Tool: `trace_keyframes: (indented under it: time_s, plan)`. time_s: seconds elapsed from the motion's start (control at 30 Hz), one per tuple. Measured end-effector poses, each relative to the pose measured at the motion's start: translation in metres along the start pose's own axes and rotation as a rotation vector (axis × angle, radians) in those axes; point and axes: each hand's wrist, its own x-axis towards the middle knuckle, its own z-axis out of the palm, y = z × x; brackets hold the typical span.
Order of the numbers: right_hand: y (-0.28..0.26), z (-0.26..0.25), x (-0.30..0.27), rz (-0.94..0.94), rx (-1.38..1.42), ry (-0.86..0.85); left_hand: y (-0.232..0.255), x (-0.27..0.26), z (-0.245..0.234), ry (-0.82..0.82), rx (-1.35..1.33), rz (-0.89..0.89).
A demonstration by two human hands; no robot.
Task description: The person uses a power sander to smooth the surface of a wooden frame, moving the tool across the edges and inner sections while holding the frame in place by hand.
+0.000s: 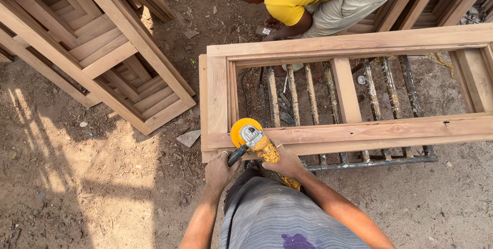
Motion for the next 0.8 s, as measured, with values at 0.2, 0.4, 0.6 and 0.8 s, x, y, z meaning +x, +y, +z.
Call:
trace_keyframes:
  time_s: [0.2, 0.4, 0.6, 0.8]
  plan:
    - [0.012, 0.006, 0.002, 0.010, -0.005, 0.023, -0.002, 0.004, 0.005, -0.059, 0.082, -0.025]
    - [0.018, -0.002, 0.014, 0.064, 0.078, 0.082, 0.029, 0.002, -0.030, 0.248, -0.138, 0.239]
    - [0.045, -0.004, 0.033, -0.036, 0.810, 0.097, 0.074, -0.013, -0.028, 0.321, -0.201, 0.658]
    - [0.076, -0.027, 0.058, -0.013, 1.412, 0.229, 0.103, -0.015, 0.019, -0.270, -0.389, 0.721]
